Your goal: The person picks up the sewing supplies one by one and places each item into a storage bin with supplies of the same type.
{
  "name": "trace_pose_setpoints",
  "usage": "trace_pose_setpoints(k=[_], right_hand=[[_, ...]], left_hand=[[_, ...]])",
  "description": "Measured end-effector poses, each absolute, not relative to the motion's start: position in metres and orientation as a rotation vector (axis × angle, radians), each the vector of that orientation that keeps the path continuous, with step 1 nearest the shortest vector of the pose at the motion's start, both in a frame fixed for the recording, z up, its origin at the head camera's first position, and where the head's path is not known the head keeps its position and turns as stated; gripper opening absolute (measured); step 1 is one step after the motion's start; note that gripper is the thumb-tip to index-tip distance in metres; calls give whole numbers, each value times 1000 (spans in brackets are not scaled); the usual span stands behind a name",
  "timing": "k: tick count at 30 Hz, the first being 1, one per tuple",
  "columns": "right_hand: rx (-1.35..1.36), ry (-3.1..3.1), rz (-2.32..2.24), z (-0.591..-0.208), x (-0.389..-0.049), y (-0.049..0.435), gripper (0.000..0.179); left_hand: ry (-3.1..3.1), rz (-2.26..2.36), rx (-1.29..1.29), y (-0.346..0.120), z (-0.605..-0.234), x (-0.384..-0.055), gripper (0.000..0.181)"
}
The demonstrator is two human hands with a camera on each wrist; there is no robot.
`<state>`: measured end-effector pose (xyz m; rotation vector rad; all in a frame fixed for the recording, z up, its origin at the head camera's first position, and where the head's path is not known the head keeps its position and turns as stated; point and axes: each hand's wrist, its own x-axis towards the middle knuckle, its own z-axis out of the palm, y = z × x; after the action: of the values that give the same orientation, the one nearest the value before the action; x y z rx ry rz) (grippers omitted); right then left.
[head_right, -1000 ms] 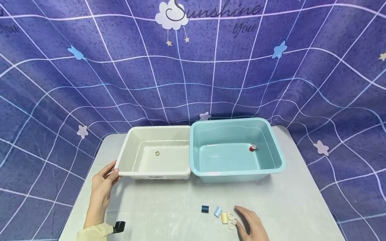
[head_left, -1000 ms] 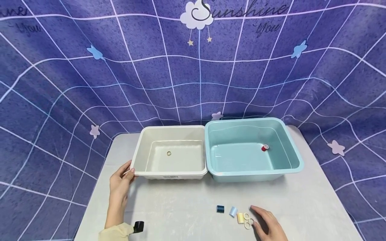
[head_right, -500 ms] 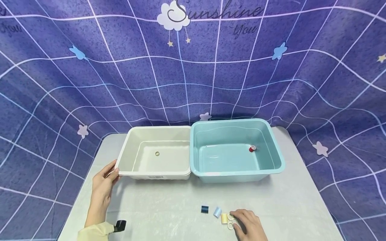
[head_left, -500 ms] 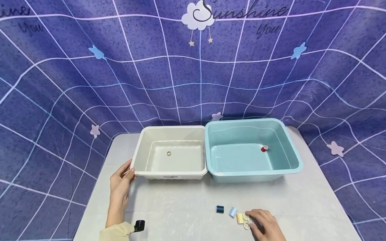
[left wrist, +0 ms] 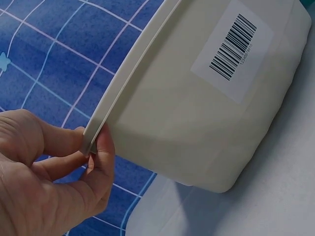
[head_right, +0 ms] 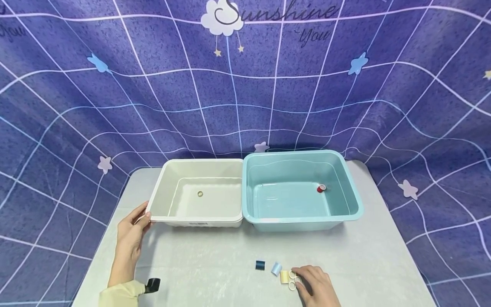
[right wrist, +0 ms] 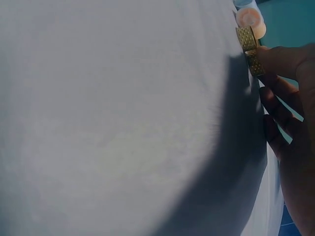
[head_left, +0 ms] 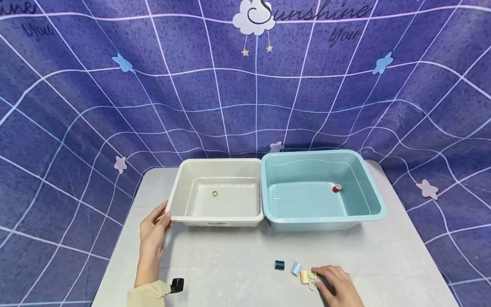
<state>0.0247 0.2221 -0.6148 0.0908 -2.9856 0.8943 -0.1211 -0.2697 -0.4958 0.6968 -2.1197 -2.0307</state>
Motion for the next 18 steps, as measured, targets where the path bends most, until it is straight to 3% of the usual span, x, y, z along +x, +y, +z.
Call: trace_pose_setpoints(k=[18], right_hand=[[168, -2781, 1027, -612, 25, 223, 32]], left_hand=[[-2122, -2035, 703, -272, -497, -122, 50]])
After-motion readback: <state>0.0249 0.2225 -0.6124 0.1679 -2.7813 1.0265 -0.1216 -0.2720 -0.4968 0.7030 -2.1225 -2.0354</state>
